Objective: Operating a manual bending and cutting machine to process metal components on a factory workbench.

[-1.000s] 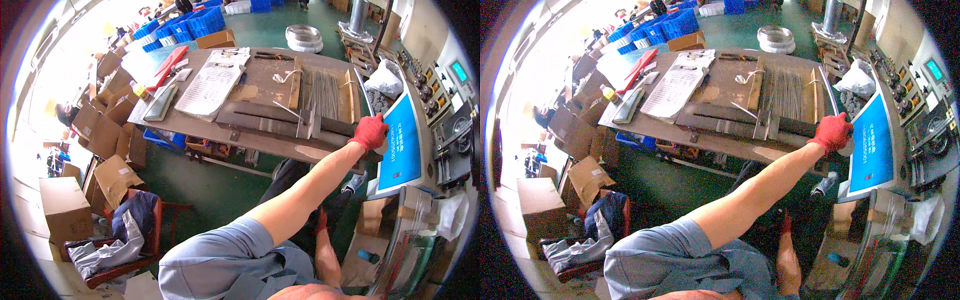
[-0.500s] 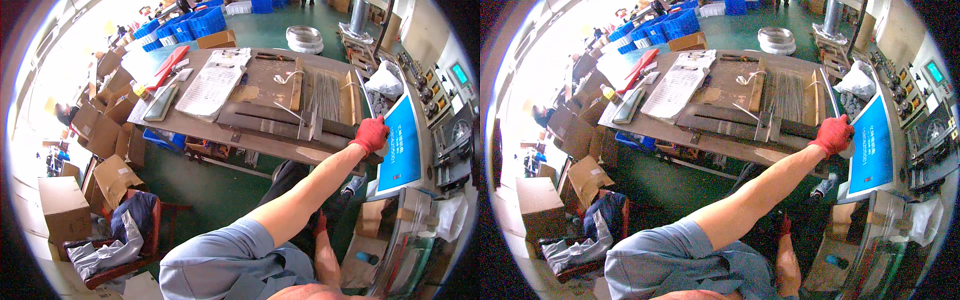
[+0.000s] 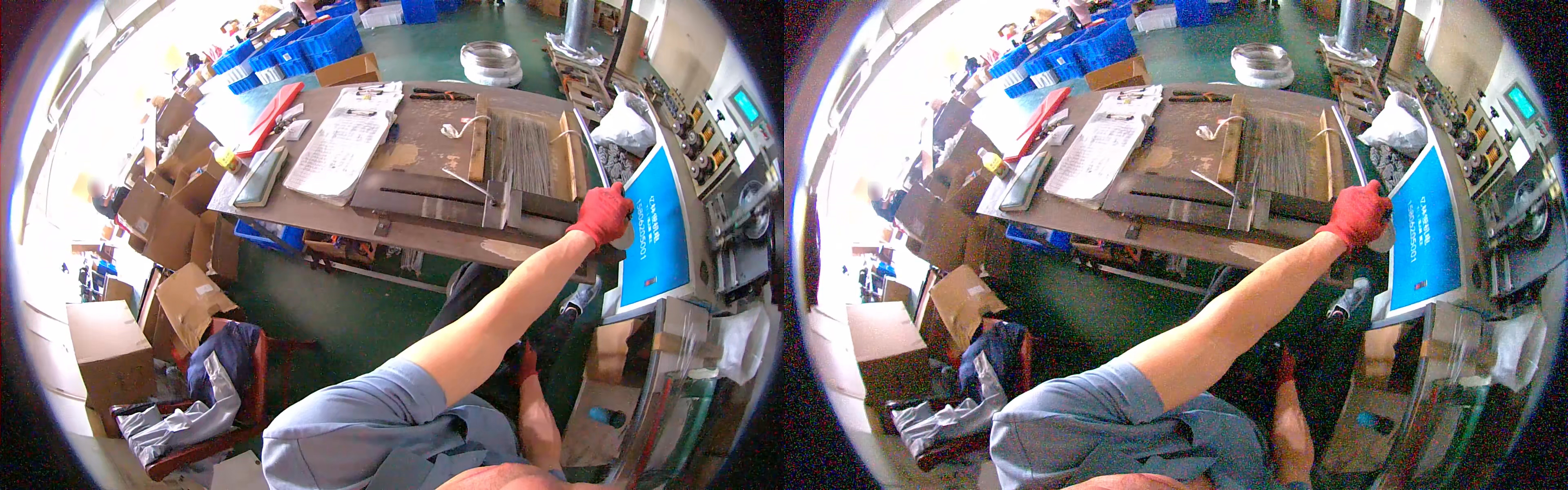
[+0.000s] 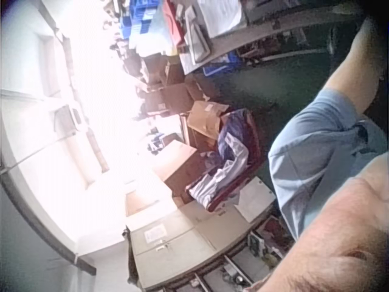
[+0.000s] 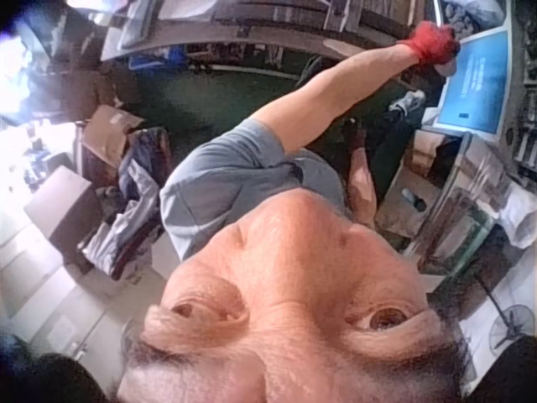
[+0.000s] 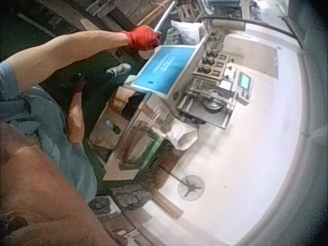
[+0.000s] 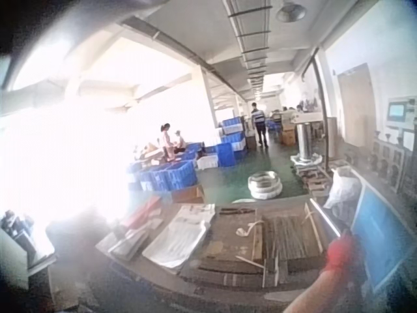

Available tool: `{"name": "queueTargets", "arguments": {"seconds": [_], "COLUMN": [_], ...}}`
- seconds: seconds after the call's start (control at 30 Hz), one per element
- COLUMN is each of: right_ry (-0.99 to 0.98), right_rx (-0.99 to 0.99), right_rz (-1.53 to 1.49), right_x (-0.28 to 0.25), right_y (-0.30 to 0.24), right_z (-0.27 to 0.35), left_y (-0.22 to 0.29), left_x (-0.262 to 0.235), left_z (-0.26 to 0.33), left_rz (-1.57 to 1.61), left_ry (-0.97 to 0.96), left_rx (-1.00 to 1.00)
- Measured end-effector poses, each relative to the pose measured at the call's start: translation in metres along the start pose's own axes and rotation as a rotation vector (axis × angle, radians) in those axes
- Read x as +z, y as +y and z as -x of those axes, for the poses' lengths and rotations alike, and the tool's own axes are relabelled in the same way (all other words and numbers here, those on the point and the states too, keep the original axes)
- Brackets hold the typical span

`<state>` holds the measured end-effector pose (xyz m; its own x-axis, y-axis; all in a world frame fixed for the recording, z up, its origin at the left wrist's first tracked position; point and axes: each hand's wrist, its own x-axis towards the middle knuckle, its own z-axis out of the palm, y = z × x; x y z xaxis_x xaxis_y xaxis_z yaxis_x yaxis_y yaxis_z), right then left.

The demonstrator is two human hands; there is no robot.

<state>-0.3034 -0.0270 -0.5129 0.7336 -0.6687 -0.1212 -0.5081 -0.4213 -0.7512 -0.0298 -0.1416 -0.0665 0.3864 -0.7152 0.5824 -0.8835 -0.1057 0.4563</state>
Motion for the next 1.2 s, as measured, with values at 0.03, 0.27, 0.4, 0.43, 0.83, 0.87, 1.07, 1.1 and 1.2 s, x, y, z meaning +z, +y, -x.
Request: {"name": "queueTargets", "arguments": {"seconds": [0.03, 0.27, 0.4, 0.43, 0.83, 0.87, 1.07, 1.1, 1.2], "right_ry": [0.012, -0.028, 0.0, -0.014, -0.304, -0.201, -0.284, -0.245, -0.14], "right_rx": [0.219, 0.499, 0.166, -0.13, 0.845, 0.825, 0.223, 0.374, 0.444], "right_rz": [-0.411, -0.907, -0.249, 0.304, -1.292, -1.295, -0.02, -0.211, -0.17], "right_x": [-0.002, 0.0, -0.011, -0.012, 0.008, -0.001, 0.006, 0.003, -0.025], "right_y": [0.022, 0.008, 0.031, 0.022, -0.042, 0.021, -0.003, -0.026, 0.003], "right_z": [-0.001, -0.002, 0.009, 0.012, -0.004, -0.016, -0.002, 0.001, 0.001], "left_y": [0.017, 0.004, 0.018, 0.011, -0.03, 0.004, -0.004, -0.011, 0.024], "left_x": [0.004, 0.005, 0.008, 0.004, -0.015, -0.009, -0.007, -0.009, 0.0], "left_z": [-0.006, -0.003, -0.007, -0.003, 0.016, -0.003, 0.003, 0.004, -0.011], "left_rz": [0.037, 0.015, 0.035, 0.003, -0.077, -0.042, -0.048, -0.057, 0.007], "left_ry": [0.004, -0.003, -0.008, -0.027, -0.057, -0.094, -0.095, -0.084, -0.032], "left_rx": [0.029, 0.024, 0.037, 0.025, -0.077, -0.052, -0.045, -0.043, 0.047]}}
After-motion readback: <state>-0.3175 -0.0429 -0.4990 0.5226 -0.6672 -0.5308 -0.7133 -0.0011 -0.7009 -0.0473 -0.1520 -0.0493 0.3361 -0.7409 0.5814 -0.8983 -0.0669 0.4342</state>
